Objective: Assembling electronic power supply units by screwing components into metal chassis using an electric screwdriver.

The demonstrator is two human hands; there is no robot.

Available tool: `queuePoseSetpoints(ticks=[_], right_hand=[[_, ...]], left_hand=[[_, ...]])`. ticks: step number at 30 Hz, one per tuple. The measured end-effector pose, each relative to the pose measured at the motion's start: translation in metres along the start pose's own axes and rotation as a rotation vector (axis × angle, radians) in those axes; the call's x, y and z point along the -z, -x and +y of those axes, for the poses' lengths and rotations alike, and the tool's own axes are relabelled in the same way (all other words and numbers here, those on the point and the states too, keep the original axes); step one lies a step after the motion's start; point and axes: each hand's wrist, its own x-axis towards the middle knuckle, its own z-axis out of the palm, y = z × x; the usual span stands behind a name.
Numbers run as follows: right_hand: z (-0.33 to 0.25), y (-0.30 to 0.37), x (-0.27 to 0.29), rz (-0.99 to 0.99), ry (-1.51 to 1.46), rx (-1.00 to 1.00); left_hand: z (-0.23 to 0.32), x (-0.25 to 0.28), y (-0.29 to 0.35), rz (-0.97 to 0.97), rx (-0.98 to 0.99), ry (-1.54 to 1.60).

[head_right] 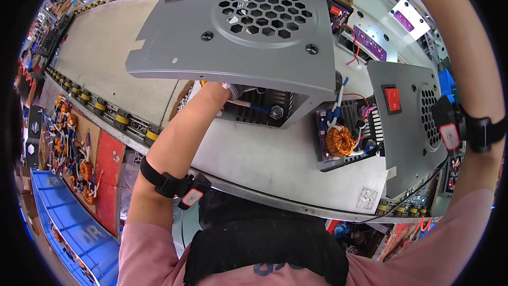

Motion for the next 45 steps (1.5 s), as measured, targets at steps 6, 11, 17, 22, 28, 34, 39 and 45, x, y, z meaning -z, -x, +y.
queuePoseSetpoints(ticks=[6,11,17,22,28,34,39,45], right_hand=[[0.042,-0.018,-0.002,-0.054,0.039,-0.32],[0.028,0.01,-0.007,0.026,0.154,-0.297],[0.054,0.008,0.009,-0.012,0.056,-0.371],[0.053,0.014,0.019,0.045,0.05,-0.328],[0.067,0.015,0.02,0.035,0.005,-0.431],[0.061,0.007,0.027,0.041,-0.027,-0.44],[0.025,-0.004,0.05,-0.047,0.122,-0.392],[-0.023,-0.055,0.157,0.032,0.401,-0.018]], left_hand=[[0.009,-0.012,-0.007,0.004,0.093,0.037],[0.022,0.005,-0.004,-0.034,0.117,0.12],[0.025,0.005,0.009,-0.079,0.152,0.053],[0.024,-0.014,0.006,-0.153,0.212,0.22],[0.002,-0.039,0.01,-0.04,0.199,0.181],[-0.019,-0.061,-0.006,0.115,0.238,1.108],[-0.014,-0.053,0.002,0.131,-0.032,0.838],[-0.023,-0.052,0.009,0.231,-0.168,0.522]])
